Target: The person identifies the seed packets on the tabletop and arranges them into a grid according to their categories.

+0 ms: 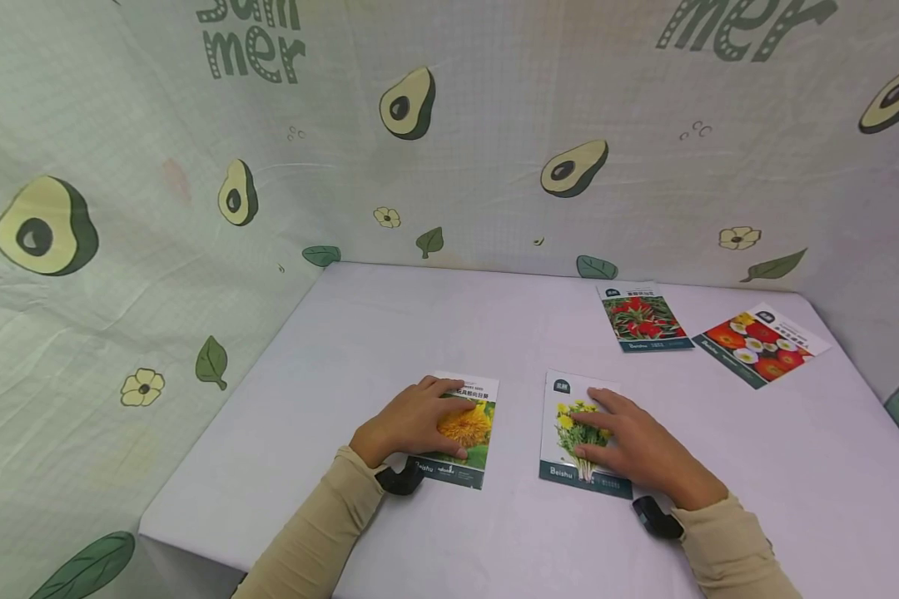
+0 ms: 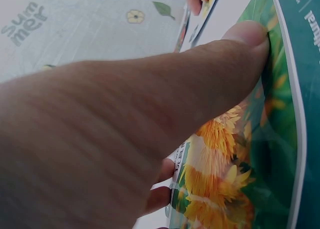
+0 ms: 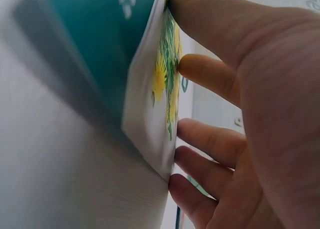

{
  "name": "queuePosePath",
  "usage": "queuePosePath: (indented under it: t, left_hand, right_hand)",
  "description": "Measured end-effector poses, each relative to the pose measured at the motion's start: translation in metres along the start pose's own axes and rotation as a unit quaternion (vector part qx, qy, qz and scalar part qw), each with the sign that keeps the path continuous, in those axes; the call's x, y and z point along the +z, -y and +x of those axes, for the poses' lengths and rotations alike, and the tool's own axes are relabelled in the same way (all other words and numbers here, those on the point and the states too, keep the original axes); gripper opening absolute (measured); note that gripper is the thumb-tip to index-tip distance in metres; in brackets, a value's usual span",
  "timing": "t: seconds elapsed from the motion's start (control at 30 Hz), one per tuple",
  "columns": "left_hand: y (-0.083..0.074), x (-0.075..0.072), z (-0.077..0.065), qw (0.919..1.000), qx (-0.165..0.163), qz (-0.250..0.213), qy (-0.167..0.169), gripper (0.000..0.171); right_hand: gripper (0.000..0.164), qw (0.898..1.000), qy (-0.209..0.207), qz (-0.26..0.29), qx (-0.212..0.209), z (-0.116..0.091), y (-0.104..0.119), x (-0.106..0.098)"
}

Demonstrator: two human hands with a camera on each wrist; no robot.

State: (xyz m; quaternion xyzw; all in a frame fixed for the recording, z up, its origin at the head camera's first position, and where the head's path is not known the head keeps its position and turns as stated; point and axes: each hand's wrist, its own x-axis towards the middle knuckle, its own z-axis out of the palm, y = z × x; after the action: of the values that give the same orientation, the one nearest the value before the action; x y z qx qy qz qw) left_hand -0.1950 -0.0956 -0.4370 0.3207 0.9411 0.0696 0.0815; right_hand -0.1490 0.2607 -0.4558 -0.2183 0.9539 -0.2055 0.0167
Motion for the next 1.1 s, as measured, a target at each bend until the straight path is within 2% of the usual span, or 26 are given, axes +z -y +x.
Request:
queuePosePath:
  t: [0.3, 1.1]
  left_hand:
    - [0.001, 0.002, 0.001, 1.0, 0.001, 0.002, 0.0, 0.077]
    - [0.003, 0.004, 0.002, 0.9999, 0.002, 0.015, 0.0, 0.078]
  right_hand:
    - [0.069, 1.0, 0.002, -0.014, 0.003, 0.001, 0.004, 0.0]
    - [0.065, 1.0, -0.003, -0.016, -0.002, -0.001, 0.014, 0.002]
